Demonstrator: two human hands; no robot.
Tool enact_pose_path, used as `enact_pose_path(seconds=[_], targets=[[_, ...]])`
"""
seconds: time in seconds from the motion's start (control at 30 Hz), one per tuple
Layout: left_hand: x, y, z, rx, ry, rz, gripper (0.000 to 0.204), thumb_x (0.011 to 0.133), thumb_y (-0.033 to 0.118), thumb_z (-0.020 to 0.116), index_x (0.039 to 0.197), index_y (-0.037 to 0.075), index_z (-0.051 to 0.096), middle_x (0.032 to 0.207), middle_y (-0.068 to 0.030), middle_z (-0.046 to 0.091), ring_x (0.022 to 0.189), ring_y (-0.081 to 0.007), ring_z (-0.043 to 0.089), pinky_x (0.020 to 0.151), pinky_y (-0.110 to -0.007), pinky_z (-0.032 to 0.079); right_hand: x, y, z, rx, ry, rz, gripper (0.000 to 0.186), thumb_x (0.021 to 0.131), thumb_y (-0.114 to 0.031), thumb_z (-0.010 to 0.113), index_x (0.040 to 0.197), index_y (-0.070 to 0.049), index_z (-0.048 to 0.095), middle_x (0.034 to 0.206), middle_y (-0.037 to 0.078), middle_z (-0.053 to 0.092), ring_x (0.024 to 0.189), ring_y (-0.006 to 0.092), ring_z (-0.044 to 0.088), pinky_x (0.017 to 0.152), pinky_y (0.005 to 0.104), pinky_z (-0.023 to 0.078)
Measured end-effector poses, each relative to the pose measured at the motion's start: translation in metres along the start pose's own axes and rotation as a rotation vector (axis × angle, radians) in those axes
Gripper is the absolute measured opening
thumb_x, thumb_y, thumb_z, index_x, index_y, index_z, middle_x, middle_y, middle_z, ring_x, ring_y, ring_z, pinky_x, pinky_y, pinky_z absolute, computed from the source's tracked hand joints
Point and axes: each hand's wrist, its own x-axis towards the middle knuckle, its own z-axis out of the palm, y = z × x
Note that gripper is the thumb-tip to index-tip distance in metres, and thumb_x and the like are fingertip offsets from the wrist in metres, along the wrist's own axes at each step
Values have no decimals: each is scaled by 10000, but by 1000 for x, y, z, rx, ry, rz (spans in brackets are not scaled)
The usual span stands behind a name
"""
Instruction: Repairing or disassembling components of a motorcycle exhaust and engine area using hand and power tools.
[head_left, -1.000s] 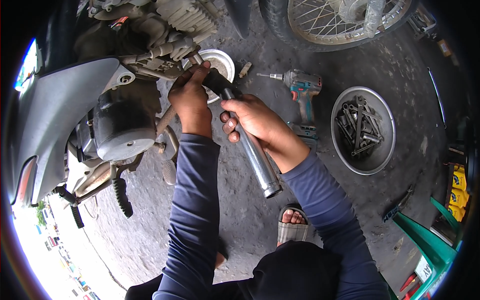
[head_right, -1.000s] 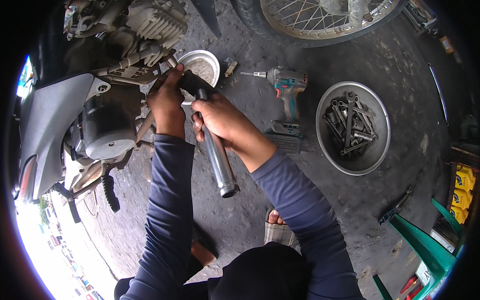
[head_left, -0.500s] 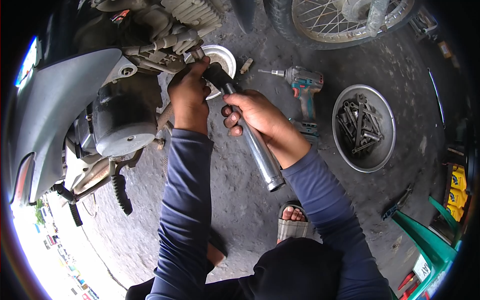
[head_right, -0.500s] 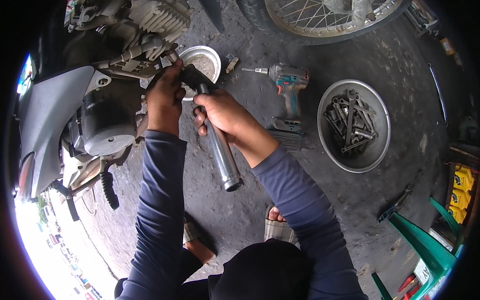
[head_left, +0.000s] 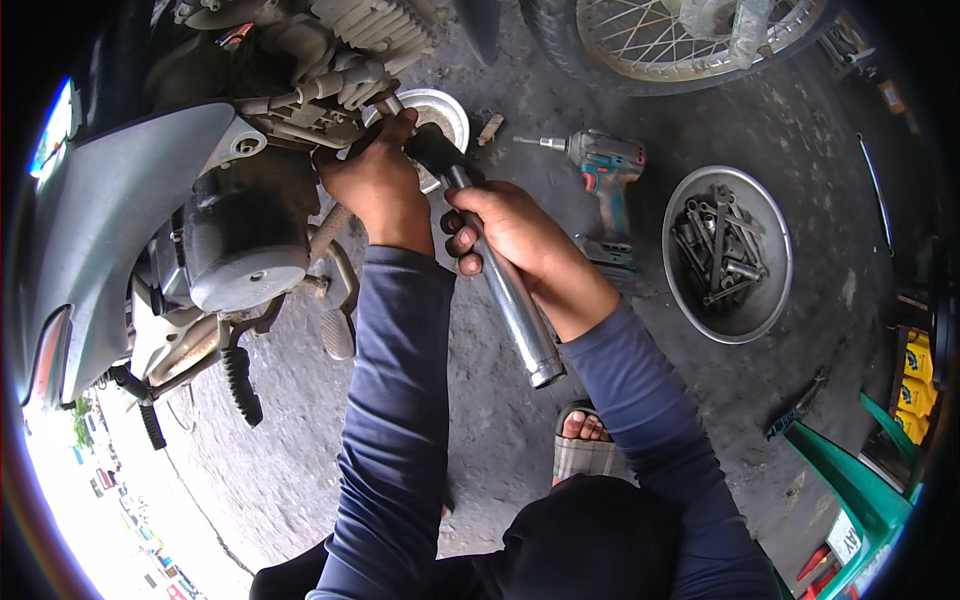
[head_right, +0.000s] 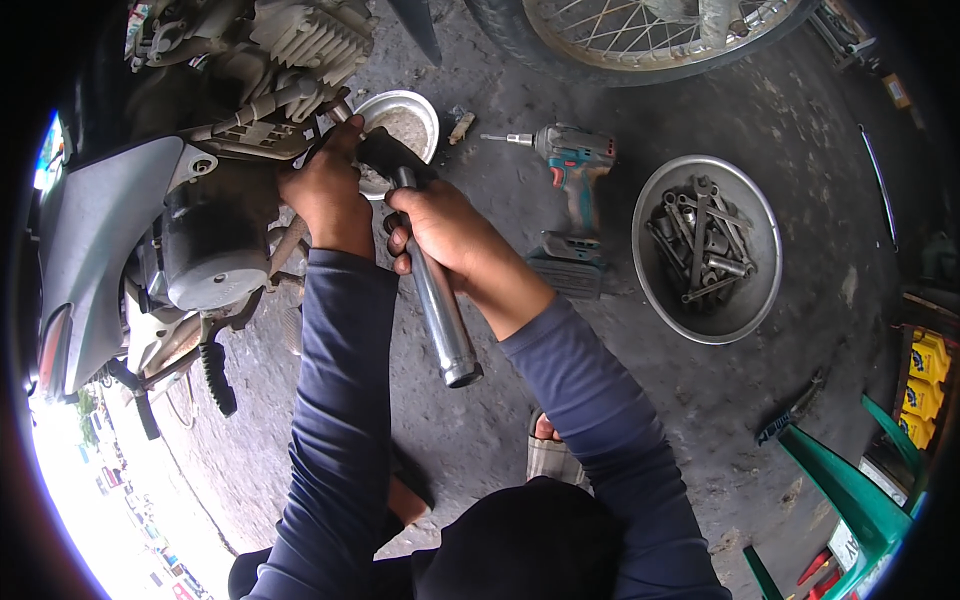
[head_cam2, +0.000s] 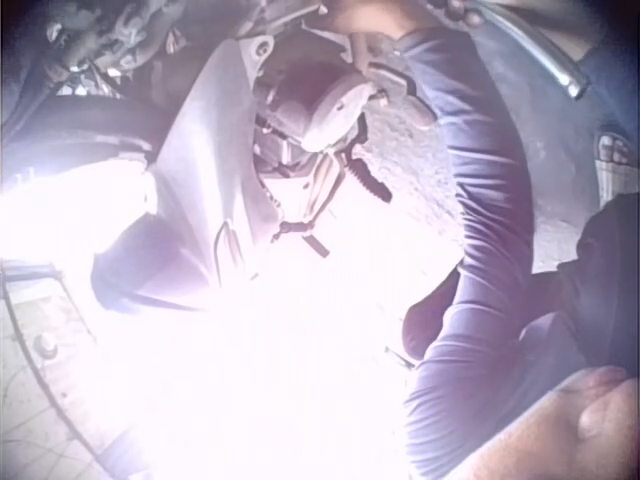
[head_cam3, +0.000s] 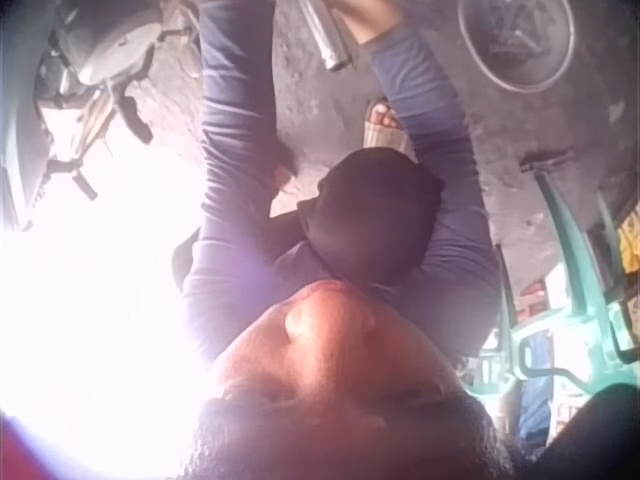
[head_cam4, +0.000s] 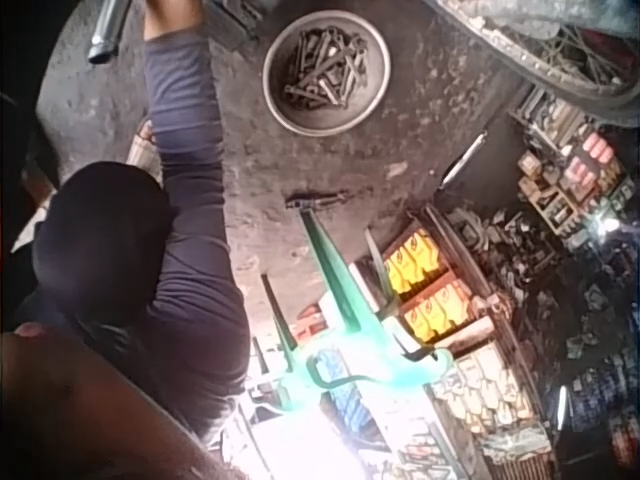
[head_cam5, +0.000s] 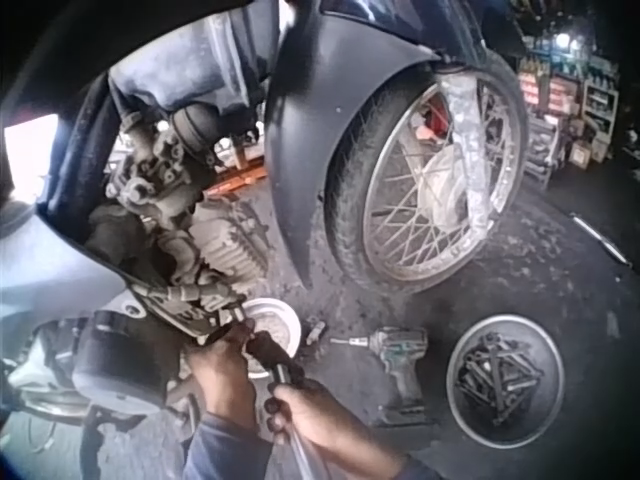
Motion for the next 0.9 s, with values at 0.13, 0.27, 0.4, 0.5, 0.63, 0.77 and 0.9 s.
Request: enact_pose_path(seconds=[0.13,0.27,0.4,0.5,0.63,0.77,0.9], targets=[[4,-8,2,-80,41,-23,512,587,-181,730,1053,-69,552,1005,-105,632,864,-192,618,782,-318,528,4,13,-13,62,115,65,88,909,-110,519,919,-50,455,702,40,476,540,113,471,445,258,413],[4,-8,0,-82,24,-47,496,581,-190,721,1043,-71,583,1028,-98,635,870,-187,615,792,-317,526,16,23,-19,218,230,137,90,913,-102,513,928,-41,449,685,49,470,535,118,457,462,255,412],[8,-7,-6,-53,15,-149,458,588,-189,714,1012,-50,611,1004,-82,636,860,-186,616,780,-312,523,-8,-6,12,254,-3,91,75,922,-94,495,938,-41,444,692,39,464,550,95,456,463,238,401],[4,-8,-3,-96,-9,-52,457,593,-189,701,1015,-37,613,970,-64,636,841,-185,614,761,-303,519,-4,10,0,218,80,123,80,924,-94,493,951,-42,439,691,36,459,554,97,457,459,234,396],[5,-10,-1,-98,3,-99,431,592,-173,699,991,-35,609,950,-60,632,826,-182,604,767,-306,509,6,7,-1,333,118,146,25,881,-16,472,875,-35,457,671,40,460,557,111,475,473,297,438],[11,-4,-5,-100,14,-60,422,592,-153,720,980,-28,612,959,-59,634,825,-181,604,755,-315,497,-3,-4,10,201,-19,77,101,912,-98,507,929,-37,429,687,25,459,544,75,453,460,222,406],[7,-11,-1,-122,-12,-114,414,590,-145,724,971,-24,617,938,-54,637,808,-176,606,747,-312,499,10,3,7,363,136,168,71,909,-74,483,920,-46,418,704,34,459,567,83,469,451,240,410]])
